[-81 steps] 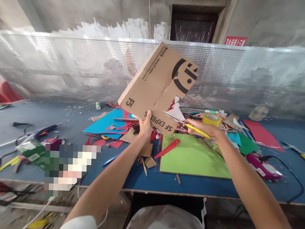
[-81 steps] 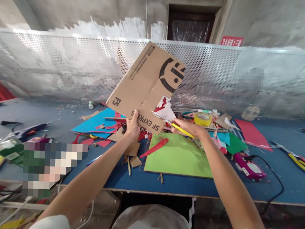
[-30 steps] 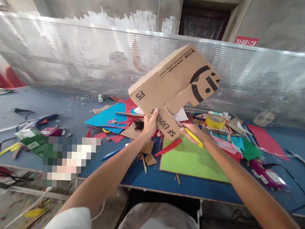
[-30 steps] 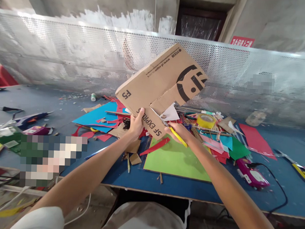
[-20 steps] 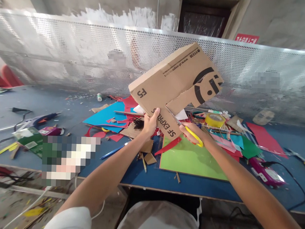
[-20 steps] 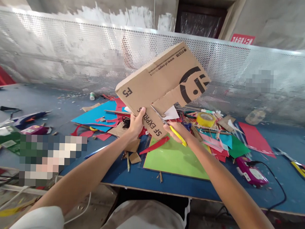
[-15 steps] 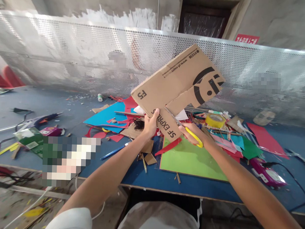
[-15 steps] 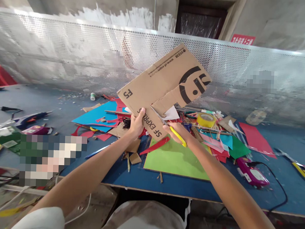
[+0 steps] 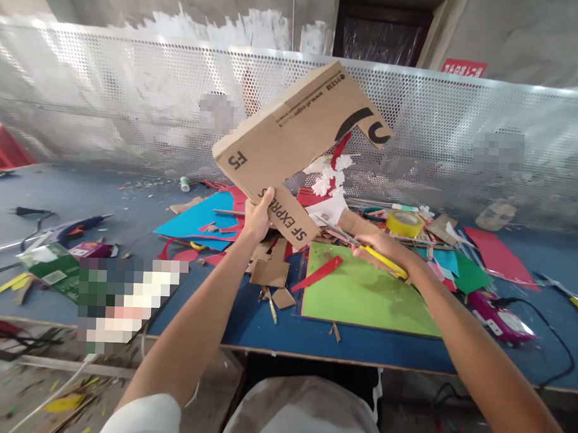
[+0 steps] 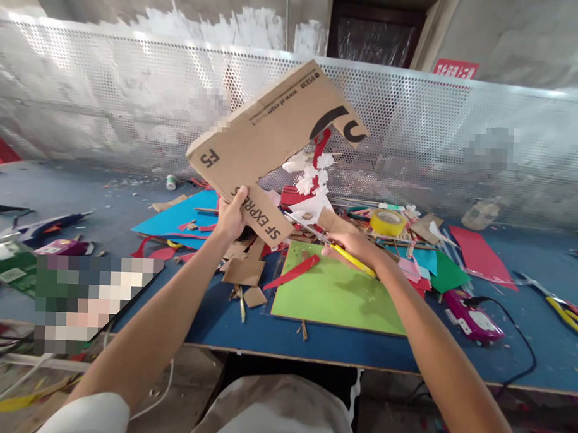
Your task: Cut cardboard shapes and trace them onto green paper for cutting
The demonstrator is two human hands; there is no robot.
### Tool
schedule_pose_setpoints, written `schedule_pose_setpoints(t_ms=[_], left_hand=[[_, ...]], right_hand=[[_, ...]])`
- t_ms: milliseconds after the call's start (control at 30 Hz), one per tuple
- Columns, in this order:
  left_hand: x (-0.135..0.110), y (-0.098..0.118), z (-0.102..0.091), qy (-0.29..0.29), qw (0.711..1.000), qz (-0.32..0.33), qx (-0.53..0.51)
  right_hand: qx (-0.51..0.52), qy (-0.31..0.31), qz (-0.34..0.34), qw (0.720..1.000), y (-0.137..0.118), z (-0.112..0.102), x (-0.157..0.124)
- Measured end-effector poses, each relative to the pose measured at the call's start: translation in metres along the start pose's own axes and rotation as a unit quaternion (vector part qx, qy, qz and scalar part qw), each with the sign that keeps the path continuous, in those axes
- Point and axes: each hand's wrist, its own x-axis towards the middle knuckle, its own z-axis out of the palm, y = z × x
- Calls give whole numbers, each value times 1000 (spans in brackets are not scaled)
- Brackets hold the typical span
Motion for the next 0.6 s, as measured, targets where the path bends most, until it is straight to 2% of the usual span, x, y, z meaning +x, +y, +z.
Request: schedule_pose_setpoints(t_ms=[167,300,467,600], left_hand=[[4,9,-12,-51,998,-29,1],[-1,13,-16,-92,992,-88,15],[-3,17,-21,-145,980,-128,50],[-2,22,-28,-171,974,-138,56]], right_hand=[[-137,-27,21,990,11,-14,-11],[-161,-47,53,984,24,-7,-10],[-87,-44,33,995,33,8,-1],[6,-12,14,1000,38,-3,2]])
